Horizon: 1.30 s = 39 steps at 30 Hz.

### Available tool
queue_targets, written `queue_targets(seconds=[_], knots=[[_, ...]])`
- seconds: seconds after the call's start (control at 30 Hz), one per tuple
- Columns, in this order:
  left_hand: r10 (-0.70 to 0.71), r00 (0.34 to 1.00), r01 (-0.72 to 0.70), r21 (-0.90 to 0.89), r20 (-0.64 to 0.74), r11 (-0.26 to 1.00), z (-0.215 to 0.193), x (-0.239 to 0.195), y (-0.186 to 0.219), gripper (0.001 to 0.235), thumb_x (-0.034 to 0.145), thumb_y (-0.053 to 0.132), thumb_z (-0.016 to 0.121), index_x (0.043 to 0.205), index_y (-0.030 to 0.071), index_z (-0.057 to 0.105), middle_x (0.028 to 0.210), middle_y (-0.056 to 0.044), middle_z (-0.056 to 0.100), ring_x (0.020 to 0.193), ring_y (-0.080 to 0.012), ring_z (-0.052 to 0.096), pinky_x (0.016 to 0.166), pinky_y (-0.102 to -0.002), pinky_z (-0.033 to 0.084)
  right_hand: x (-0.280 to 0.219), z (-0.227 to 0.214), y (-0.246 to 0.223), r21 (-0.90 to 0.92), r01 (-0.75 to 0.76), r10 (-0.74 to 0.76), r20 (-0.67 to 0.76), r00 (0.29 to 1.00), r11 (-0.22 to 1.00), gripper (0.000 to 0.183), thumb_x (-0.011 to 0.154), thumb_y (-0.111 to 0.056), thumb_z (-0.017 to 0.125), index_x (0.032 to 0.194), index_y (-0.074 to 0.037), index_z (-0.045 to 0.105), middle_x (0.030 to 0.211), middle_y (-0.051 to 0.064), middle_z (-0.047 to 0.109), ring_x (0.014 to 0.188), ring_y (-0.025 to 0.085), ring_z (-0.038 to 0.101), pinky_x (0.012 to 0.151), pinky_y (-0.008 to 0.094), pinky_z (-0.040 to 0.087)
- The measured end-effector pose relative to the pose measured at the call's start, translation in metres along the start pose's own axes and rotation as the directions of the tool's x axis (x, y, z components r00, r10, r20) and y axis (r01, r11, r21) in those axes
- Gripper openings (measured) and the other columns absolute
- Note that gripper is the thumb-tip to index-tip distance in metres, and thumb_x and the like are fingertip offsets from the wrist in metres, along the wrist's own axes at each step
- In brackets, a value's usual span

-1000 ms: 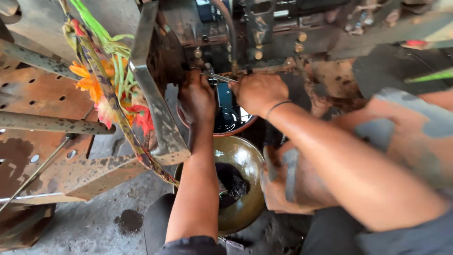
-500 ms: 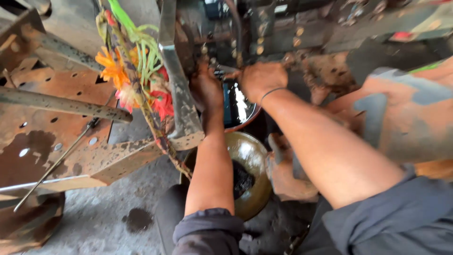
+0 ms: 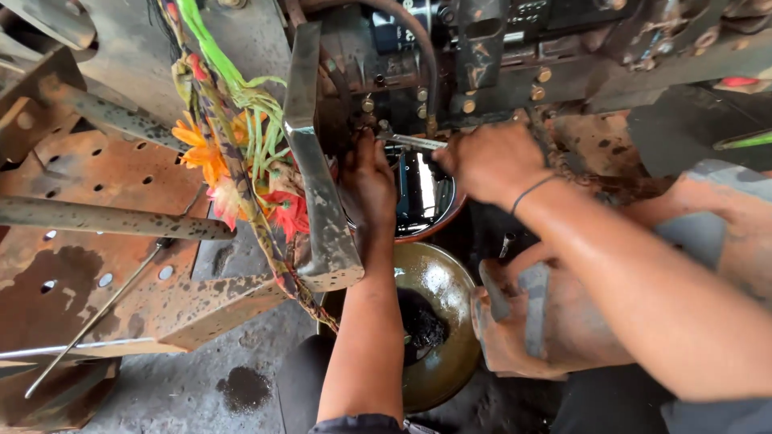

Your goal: The person uses a wrench to loosen and remove bolts from a tractor engine, then wipes the area with a cloth. The person continues to remove additional bolts and wipe the engine components while oil drains into a bowl below.

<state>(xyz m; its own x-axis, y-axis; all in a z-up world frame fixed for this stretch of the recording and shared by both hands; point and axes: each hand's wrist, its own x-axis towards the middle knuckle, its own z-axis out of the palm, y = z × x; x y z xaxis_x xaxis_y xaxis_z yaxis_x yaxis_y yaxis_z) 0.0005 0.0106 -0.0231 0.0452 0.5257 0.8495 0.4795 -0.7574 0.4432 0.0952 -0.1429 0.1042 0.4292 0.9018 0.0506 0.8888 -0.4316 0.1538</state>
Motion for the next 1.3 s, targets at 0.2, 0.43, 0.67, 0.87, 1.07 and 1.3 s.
queue_targets(seconds=[0.2, 0.43, 0.67, 0.87, 1.07, 1.3], knots=[[-0.045, 0.994, 0.04, 0.045, 0.102, 0.998, 0.001, 0.005, 0.004, 0.012, 0.099, 0.021, 0.067, 0.103, 0.01, 0.07, 0.09, -0.015, 0.073, 0.084, -0.0376, 0.071, 0.073, -0.049, 0.055, 0.031, 0.015, 0.026, -0.183, 0.073, -0.097, -0.124, 0.988, 0.98, 0.048, 0.106, -0.051, 0.039, 0.117, -0.02, 0.073, 0.103, 0.011, 0.078, 0.101, 0.028, 0.073, 0.09, 0.049, 0.052], [-0.083, 0.994, 0.079, 0.053, 0.076, 0.995, 0.007, 0.002, 0.002, 0.014, 0.099, 0.024, 0.066, 0.106, 0.014, 0.072, 0.099, -0.014, 0.075, 0.092, -0.0384, 0.071, 0.08, -0.05, 0.056, 0.012, 0.001, -0.003, -0.011, -0.088, 0.088, -0.01, 0.996, 0.996, 0.058, 0.108, -0.055, 0.038, 0.109, -0.014, 0.078, 0.109, 0.014, 0.077, 0.103, 0.032, 0.073, 0.086, 0.047, 0.055], [-0.142, 0.985, 0.142, 0.013, 0.099, 0.99, 0.011, 0.001, 0.002, 0.02, 0.098, 0.023, 0.066, 0.114, 0.015, 0.073, 0.101, -0.016, 0.076, 0.09, -0.0378, 0.073, 0.076, -0.048, 0.057, 0.002, 0.007, -0.01, -0.029, -0.128, 0.125, -0.075, 0.989, 0.991, 0.057, 0.105, -0.055, 0.04, 0.104, -0.012, 0.077, 0.104, 0.014, 0.076, 0.101, 0.031, 0.072, 0.096, 0.051, 0.045], [-0.175, 0.974, 0.178, -0.011, 0.144, 0.984, 0.011, 0.005, 0.002, 0.021, 0.097, 0.021, 0.066, 0.117, 0.017, 0.073, 0.096, -0.016, 0.076, 0.086, -0.0377, 0.074, 0.074, -0.049, 0.057, 0.007, 0.005, -0.009, -0.002, -0.138, 0.138, -0.034, 0.99, 0.99, 0.051, 0.104, -0.051, 0.043, 0.104, -0.014, 0.078, 0.11, 0.012, 0.074, 0.104, 0.03, 0.072, 0.084, 0.048, 0.054], [-0.111, 0.991, 0.116, -0.061, 0.075, 0.991, 0.005, 0.006, -0.001, 0.028, 0.095, 0.018, 0.067, 0.123, 0.018, 0.071, 0.098, -0.018, 0.074, 0.087, -0.041, 0.071, 0.074, -0.051, 0.056, -0.01, 0.044, -0.046, 0.075, -0.183, 0.196, -0.239, 0.951, 0.98, 0.028, 0.094, -0.023, 0.053, 0.095, -0.013, 0.079, 0.095, 0.012, 0.078, 0.089, 0.028, 0.076, 0.068, 0.042, 0.058], [0.05, 0.998, -0.052, -0.045, -0.037, 0.998, -0.004, -0.003, -0.003, 0.024, 0.105, 0.02, 0.061, 0.128, 0.017, 0.069, 0.106, -0.013, 0.074, 0.096, -0.0344, 0.071, 0.086, -0.047, 0.058, -0.012, 0.035, 0.009, -0.113, 0.055, -0.078, -0.204, 0.976, 0.992, 0.05, 0.111, -0.044, 0.04, 0.094, -0.012, 0.075, 0.084, 0.011, 0.076, 0.077, 0.03, 0.074, 0.065, 0.045, 0.055]])
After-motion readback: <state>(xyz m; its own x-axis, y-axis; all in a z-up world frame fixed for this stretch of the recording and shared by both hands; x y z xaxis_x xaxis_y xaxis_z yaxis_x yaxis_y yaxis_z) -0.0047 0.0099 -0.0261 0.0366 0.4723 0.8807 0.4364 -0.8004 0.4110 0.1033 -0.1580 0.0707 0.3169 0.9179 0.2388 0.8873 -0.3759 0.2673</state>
